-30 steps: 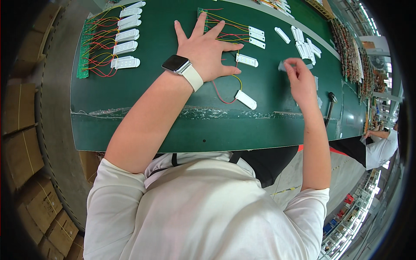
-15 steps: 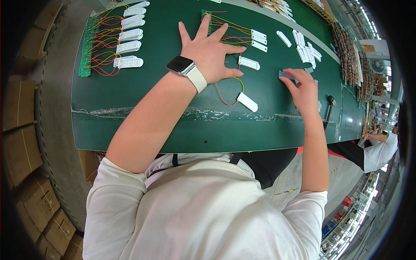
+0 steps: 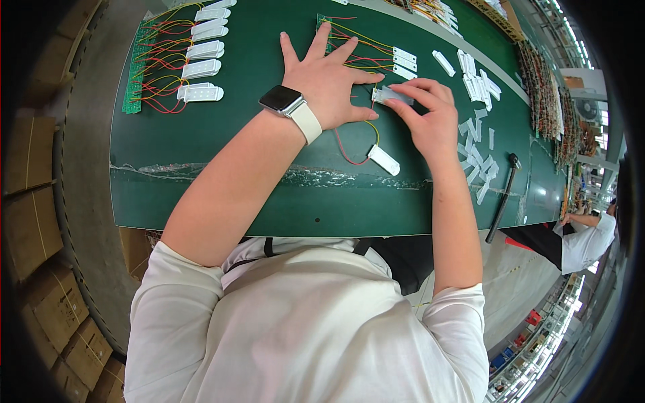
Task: The person assembles small electronic components by attaching white components to circuit boards, then securing plastic clips with a small hammer.
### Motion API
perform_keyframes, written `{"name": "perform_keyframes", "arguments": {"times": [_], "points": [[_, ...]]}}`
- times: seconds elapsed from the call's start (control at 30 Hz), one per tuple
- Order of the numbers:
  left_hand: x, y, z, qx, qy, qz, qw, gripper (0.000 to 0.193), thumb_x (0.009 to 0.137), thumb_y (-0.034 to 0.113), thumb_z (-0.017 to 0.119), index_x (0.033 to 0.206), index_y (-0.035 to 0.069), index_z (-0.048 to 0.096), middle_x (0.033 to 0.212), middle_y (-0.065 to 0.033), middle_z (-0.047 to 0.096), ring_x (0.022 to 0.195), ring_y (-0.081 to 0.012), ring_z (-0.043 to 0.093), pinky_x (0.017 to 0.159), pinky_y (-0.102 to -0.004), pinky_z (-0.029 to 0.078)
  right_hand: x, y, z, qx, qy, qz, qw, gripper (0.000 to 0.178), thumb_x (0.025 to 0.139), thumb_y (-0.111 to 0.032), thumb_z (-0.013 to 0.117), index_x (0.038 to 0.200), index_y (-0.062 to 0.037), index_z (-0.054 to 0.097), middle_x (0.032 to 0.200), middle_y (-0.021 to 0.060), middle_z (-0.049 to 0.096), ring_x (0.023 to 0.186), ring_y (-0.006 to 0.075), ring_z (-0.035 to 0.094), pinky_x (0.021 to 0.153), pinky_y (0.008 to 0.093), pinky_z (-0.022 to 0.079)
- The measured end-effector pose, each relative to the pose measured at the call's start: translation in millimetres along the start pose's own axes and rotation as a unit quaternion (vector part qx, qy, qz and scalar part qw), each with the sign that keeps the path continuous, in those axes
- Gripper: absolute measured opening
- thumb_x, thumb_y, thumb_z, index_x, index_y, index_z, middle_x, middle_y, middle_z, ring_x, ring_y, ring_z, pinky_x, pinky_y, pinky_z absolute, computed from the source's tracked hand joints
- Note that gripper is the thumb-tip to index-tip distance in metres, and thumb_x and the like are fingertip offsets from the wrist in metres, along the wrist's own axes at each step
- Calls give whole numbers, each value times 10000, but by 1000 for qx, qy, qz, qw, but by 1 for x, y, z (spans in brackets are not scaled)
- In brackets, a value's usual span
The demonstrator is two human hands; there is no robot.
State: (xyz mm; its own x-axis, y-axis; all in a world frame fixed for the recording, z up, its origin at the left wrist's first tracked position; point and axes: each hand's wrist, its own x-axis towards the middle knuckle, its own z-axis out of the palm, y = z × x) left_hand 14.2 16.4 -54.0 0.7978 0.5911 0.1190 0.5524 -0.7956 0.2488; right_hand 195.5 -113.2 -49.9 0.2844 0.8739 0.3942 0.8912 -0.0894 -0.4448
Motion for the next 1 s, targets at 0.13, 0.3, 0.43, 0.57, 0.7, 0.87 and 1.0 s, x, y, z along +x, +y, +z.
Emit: {"name": "perform_keyframes", "arguments": {"times": [0.13, 0.3, 0.43, 0.57, 0.7, 0.87, 1.0], "points": [[1, 2, -1, -4, -6, -1, 1000, 657, 740, 714, 777, 1352, 509, 656, 1675, -18, 373, 1598, -356, 142, 1162, -829, 35, 0, 0, 10, 17, -28, 15, 999, 267, 776, -243, 883, 1020, -149, 833, 1068, 0, 705, 1081, 245, 586, 927, 370, 504], [-1, 2, -2, -6, 1, -2, 1000, 647, 738, 707, 781, 1341, 501, 668, 1672, -19, 379, 1599, -356, 141, 1161, -831, 36, -2, -2, 9, 20, -36, 29, 999, 284, 770, -263, 893, 1023, -149, 830, 1072, -3, 705, 1101, 246, 575, 940, 371, 503], [0, 1, -2, -7, -3, -3, 1000, 650, 736, 711, 781, 1341, 504, 667, 1671, -18, 379, 1598, -359, 143, 1162, -830, 37, -2, -3, 11, 24, -37, 38, 998, 288, 774, -266, 891, 1032, -154, 828, 1074, -2, 705, 1110, 252, 571, 947, 374, 500], [0, 1, -1, -3, -4, -3, 1000, 658, 735, 717, 778, 1348, 511, 658, 1673, -17, 376, 1598, -360, 141, 1162, -829, 39, -2, -2, 12, 23, -35, 38, 998, 290, 771, -265, 895, 1032, -160, 827, 1091, 1, 700, 1121, 254, 567, 956, 377, 496], [0, 0, -1, 0, -2, -6, 1000, 654, 741, 720, 771, 1352, 517, 653, 1674, -20, 372, 1598, -359, 141, 1162, -830, 38, -1, -2, 12, 29, -46, 43, 998, 301, 772, -264, 894, 1047, -162, 823, 1114, 5, 694, 1139, 253, 559, 964, 378, 494], [5, 10, -2, -7, -11, 7, 1000, 664, 738, 716, 774, 1358, 517, 648, 1673, -25, 377, 1598, -361, 143, 1154, -832, 50, -6, 5, -5, 44, -40, 57, 997, 359, 783, -264, 890, 1115, -155, 807, 1127, 40, 695, 1130, 266, 596, 970, 388, 502], [3, 3, -1, 16, -5, 13, 1000, 689, 728, 698, 788, 1374, 510, 640, 1677, -36, 374, 1597, -366, 147, 1136, -832, 99, -23, 11, -49, 23, 26, 91, 995, 363, 814, -262, 877, 1144, -134, 795, 1155, 79, 701, 1117, 280, 632, 964, 389, 509]]}}
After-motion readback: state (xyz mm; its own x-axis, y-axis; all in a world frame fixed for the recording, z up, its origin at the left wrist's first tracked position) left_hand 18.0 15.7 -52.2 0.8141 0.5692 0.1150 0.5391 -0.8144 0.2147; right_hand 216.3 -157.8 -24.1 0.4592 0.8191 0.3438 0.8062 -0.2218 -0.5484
